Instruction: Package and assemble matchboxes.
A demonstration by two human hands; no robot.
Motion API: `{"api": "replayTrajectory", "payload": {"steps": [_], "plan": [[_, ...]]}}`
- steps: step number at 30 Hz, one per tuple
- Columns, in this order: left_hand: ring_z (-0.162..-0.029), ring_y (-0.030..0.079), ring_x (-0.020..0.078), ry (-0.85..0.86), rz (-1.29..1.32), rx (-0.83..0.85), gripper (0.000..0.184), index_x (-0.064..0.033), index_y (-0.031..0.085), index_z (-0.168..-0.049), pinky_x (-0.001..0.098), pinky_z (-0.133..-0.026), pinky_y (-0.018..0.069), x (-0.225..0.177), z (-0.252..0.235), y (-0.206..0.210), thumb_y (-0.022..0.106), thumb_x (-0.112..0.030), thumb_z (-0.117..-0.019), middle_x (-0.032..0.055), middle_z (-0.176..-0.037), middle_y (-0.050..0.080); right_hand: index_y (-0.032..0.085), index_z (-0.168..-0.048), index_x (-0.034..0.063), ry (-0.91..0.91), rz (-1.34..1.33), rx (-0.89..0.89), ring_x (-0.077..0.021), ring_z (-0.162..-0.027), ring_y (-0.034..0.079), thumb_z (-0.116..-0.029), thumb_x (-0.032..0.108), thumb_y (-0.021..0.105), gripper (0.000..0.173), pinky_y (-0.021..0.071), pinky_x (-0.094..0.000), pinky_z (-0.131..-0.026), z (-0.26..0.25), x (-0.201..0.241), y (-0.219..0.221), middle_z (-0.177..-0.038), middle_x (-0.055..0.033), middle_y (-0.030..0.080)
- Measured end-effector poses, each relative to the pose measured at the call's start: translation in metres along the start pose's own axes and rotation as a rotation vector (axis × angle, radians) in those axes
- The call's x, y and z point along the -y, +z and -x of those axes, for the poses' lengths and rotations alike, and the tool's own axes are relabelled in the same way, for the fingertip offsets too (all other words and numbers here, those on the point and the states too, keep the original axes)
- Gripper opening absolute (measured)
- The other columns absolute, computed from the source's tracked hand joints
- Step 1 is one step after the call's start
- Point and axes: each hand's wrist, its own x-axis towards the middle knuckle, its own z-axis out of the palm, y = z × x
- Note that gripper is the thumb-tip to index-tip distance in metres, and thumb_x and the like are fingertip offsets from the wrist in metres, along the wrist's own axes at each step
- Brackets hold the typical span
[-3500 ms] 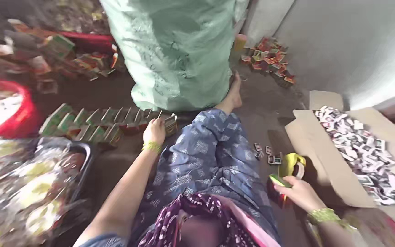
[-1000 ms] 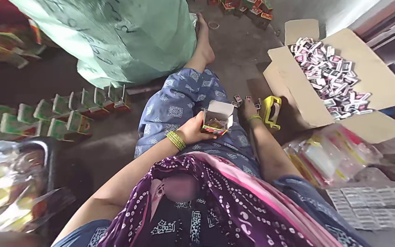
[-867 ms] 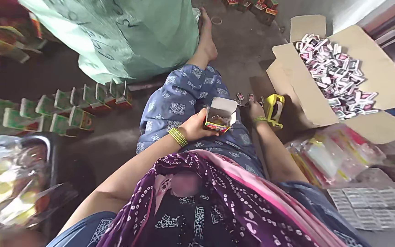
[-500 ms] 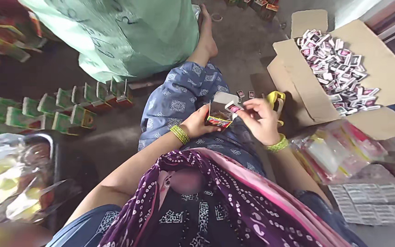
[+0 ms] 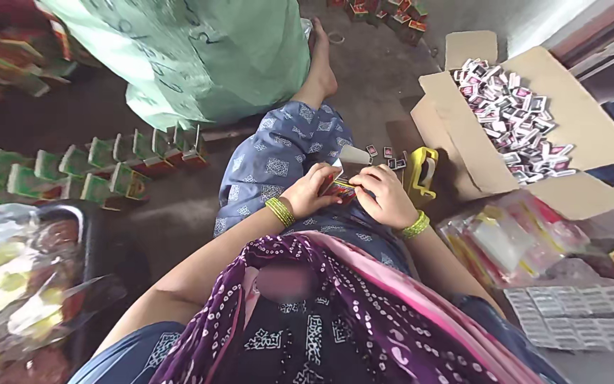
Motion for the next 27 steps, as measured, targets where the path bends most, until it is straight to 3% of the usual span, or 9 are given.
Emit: {"api": "replayTrajectory", "payload": {"steps": [7, 11, 13, 16, 18, 21, 24, 27], "plan": [[-0.109, 0.066, 0.0231, 0.010, -0.016, 0.030, 0.066, -0.0102, 0.053, -0.147, 0.0401, -0.090, 0.0590, -0.004, 0.002, -0.003, 0.079, -0.033, -0.0903, 0.0206, -0.134, 0.056, 0.079, -0.103, 0.0155, -0.006, -0.021, -0.016, -0.0234, -0.101, 0.061, -0.0982, 0.025, 0.054, 0.027, 0.0491, -0.0468, -0.091, -0.004, 0.001, 0.001, -0.104, -0.0073, 0.068], [-0.110, 0.065, 0.0212, 0.020, 0.036, 0.017, 0.045, -0.0118, 0.068, -0.129, 0.0384, -0.091, 0.0590, 0.001, 0.003, -0.001, 0.080, -0.031, -0.0896, 0.0194, -0.133, 0.056, 0.081, -0.106, 0.0152, 0.036, -0.188, -0.038, -0.0195, -0.106, 0.059, -0.0975, 0.024, 0.056, 0.027, 0.0485, -0.0423, -0.094, -0.003, -0.003, 0.000, -0.113, -0.0061, 0.067], [-0.113, 0.064, 0.0212, 0.030, 0.051, 0.005, 0.044, -0.0101, 0.068, -0.125, 0.0382, -0.092, 0.0587, 0.002, 0.003, -0.001, 0.081, -0.030, -0.0886, 0.0192, -0.133, 0.056, 0.074, -0.116, 0.0074, 0.124, -0.362, -0.135, -0.0207, -0.114, 0.059, -0.0956, 0.019, 0.058, 0.028, 0.0514, -0.0412, -0.097, 0.002, -0.005, 0.002, -0.121, -0.0099, 0.064], [-0.114, 0.063, 0.0206, 0.038, 0.088, -0.034, 0.045, -0.0082, 0.069, -0.123, 0.0376, -0.094, 0.0586, 0.004, 0.004, 0.002, 0.084, -0.028, -0.0854, 0.0182, -0.131, 0.058, 0.058, -0.126, 0.0058, 0.436, -0.656, -0.295, -0.0159, -0.102, 0.061, -0.0958, 0.019, 0.061, 0.033, 0.0541, -0.0348, -0.085, 0.007, -0.009, 0.009, -0.115, -0.0070, 0.062], [-0.115, 0.063, 0.0201, 0.049, 0.103, -0.039, 0.044, -0.0080, 0.069, -0.121, 0.0370, -0.094, 0.0583, 0.005, 0.003, 0.002, 0.085, -0.027, -0.0843, 0.0175, -0.131, 0.058, 0.054, -0.130, 0.0102, 0.631, -0.895, -0.284, -0.0153, -0.101, 0.064, -0.0972, 0.021, 0.066, 0.036, 0.0567, -0.0378, -0.089, 0.007, -0.011, 0.014, -0.112, -0.0046, 0.063], [-0.115, 0.063, 0.0185, 0.053, 0.115, -0.010, 0.043, -0.0084, 0.070, -0.120, 0.0356, -0.095, 0.0584, 0.005, 0.002, 0.003, 0.086, -0.025, -0.0837, 0.0164, -0.132, 0.057, 0.050, -0.136, 0.0091, 0.757, -1.174, -0.145, -0.0200, -0.108, 0.066, -0.0978, 0.020, 0.067, 0.043, 0.0559, -0.0419, -0.096, 0.001, -0.009, 0.025, -0.119, -0.0088, 0.066], [-0.117, 0.063, 0.0189, 0.044, 0.124, 0.009, 0.042, -0.0085, 0.070, -0.120, 0.0360, -0.096, 0.0581, 0.005, 0.004, 0.003, 0.085, -0.025, -0.0840, 0.0168, -0.134, 0.057, 0.052, -0.141, 0.0086, 0.760, -1.212, -0.044, -0.0217, -0.115, 0.067, -0.0941, 0.007, 0.070, 0.050, 0.0553, -0.0421, -0.102, -0.008, 0.000, 0.031, -0.125, -0.0110, 0.068], [-0.117, 0.062, 0.0189, 0.032, 0.156, -0.016, 0.044, -0.0075, 0.069, -0.120, 0.0356, -0.096, 0.0578, 0.008, 0.004, 0.003, 0.086, -0.024, -0.0838, 0.0164, -0.132, 0.057, 0.058, -0.136, 0.0089, 0.599, -0.993, -0.116, -0.0188, -0.117, 0.066, -0.0892, 0.005, 0.075, 0.050, 0.0577, -0.0405, -0.099, -0.012, -0.002, 0.029, -0.127, -0.0070, 0.067]]}}
